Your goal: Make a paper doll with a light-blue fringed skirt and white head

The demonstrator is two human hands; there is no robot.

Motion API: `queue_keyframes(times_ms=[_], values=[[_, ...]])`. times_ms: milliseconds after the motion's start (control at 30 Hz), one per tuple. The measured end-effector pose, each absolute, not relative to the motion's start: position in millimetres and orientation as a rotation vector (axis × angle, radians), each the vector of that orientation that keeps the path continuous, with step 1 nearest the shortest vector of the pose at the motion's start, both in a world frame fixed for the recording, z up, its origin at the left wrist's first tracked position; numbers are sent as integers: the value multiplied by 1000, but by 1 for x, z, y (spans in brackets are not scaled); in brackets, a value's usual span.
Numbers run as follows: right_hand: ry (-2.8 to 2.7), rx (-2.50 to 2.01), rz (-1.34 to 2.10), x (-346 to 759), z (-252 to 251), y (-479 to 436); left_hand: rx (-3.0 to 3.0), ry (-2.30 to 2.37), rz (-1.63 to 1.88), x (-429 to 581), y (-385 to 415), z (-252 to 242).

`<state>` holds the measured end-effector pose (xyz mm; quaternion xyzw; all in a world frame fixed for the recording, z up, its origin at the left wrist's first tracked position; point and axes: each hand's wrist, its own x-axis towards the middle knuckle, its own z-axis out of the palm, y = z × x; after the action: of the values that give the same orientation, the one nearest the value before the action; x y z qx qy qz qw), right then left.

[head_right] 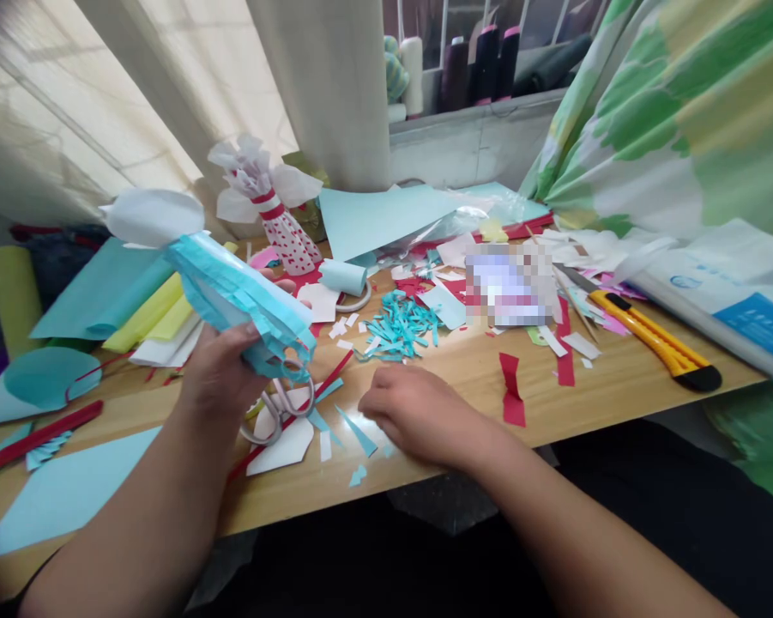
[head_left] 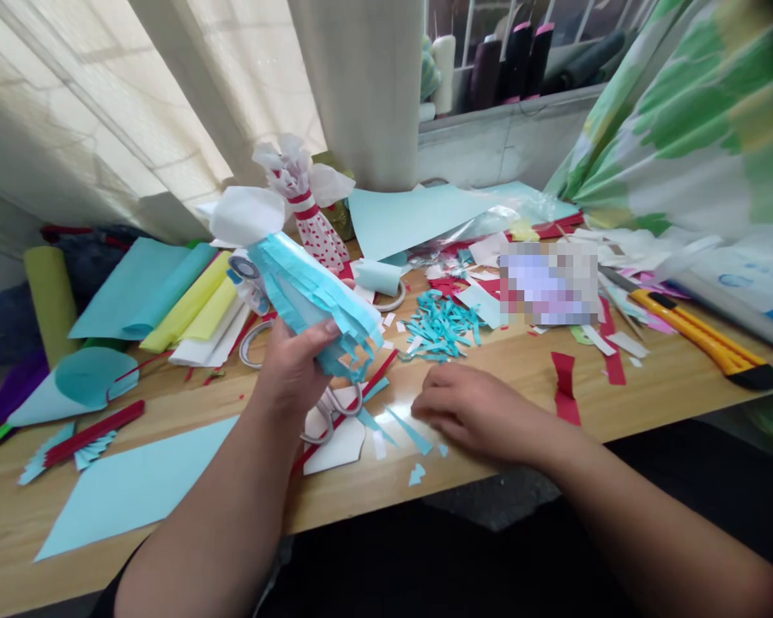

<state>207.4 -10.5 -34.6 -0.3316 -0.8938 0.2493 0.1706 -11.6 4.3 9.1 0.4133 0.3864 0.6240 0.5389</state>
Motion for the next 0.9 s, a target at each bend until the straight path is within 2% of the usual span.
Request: queue_keyframes(times_ms=[167,633,700,833,900], values=[[-2298,-1368,390,223,-42,16,1040,868,1449,-11,2,8],[-2325,-1336,359,202,-31,30,1114,880,1265,-13,2,-3],[-2239,-1330,500,208,-19,31,1080,876,1228,-12,1,-1],[-1853,-1204,1154,224,7,27,1021,784,1113,-10,-3,2],[-1794,-1143,1224,228,15,24,1006,737,1046,-10,-5,0]])
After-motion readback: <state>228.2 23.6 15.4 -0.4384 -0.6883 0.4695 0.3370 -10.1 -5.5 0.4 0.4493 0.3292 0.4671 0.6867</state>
